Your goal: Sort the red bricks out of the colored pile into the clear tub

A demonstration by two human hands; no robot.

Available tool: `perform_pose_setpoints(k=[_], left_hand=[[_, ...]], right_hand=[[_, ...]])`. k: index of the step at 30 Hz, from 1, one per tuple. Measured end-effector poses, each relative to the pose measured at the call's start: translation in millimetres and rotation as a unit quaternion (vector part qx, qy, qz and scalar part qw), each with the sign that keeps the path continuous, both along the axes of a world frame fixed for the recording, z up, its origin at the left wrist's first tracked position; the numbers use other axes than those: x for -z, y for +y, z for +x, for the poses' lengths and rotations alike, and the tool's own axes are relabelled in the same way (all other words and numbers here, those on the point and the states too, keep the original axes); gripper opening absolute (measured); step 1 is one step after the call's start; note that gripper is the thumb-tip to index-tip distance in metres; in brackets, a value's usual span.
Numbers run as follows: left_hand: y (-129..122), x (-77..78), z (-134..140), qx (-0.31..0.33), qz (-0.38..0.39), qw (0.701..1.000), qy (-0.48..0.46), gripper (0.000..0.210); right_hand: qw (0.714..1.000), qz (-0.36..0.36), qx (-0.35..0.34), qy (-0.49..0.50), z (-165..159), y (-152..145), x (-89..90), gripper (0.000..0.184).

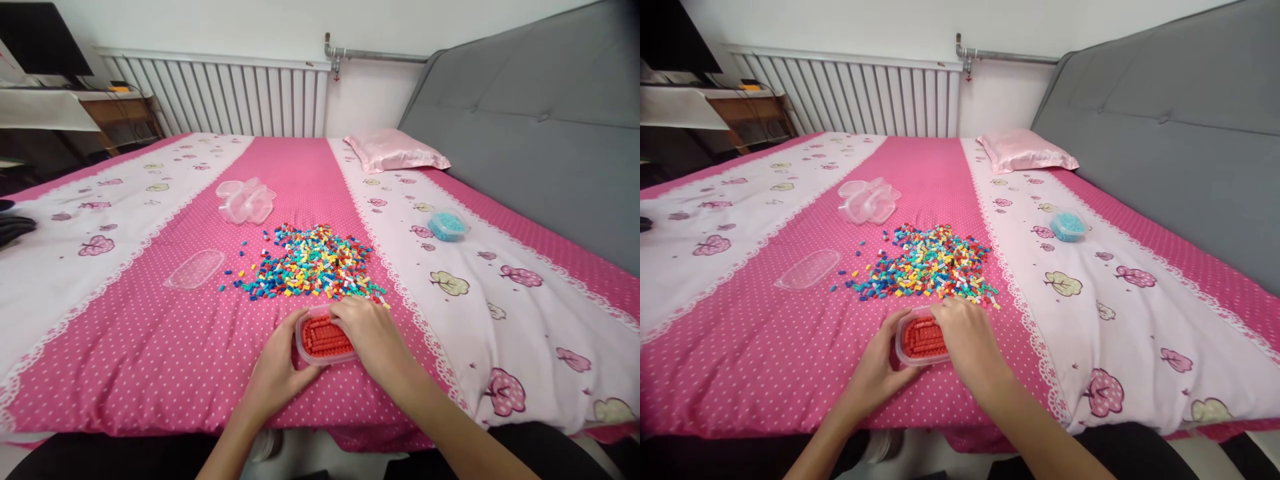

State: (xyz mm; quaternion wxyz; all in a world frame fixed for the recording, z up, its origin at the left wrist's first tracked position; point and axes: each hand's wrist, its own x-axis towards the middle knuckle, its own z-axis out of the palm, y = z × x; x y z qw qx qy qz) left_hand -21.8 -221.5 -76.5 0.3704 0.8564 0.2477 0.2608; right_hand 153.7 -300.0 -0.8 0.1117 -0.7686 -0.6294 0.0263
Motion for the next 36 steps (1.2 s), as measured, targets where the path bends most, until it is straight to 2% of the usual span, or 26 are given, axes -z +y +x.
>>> perform_pose_setpoints(k=[9,22,30,36], left_hand=[[0,-0.8,0,0.000,-0.003,1.000,0.002,0.073],[1,-0.6,0,0.002,0.003,1.000,0.003,0.073],[0,0.7,-1,-0.002,0.004,1.000,0.003,0.074],[0,-0.9,0,0.001,0.002,1.000,0.006,0.071]], right_hand=[[1.000,0.002,0.001,0.005,0,-1,-3.7,0.020],[0.998,0.001,-0.012,-0.062,0,3,-1.4,0.012],[0.999,-0.006,-0.012,-0.034,-1,1,-4.1,0.013],[0.999,0.034,-0.002,0.010,16,-8,-19.3,0.013]])
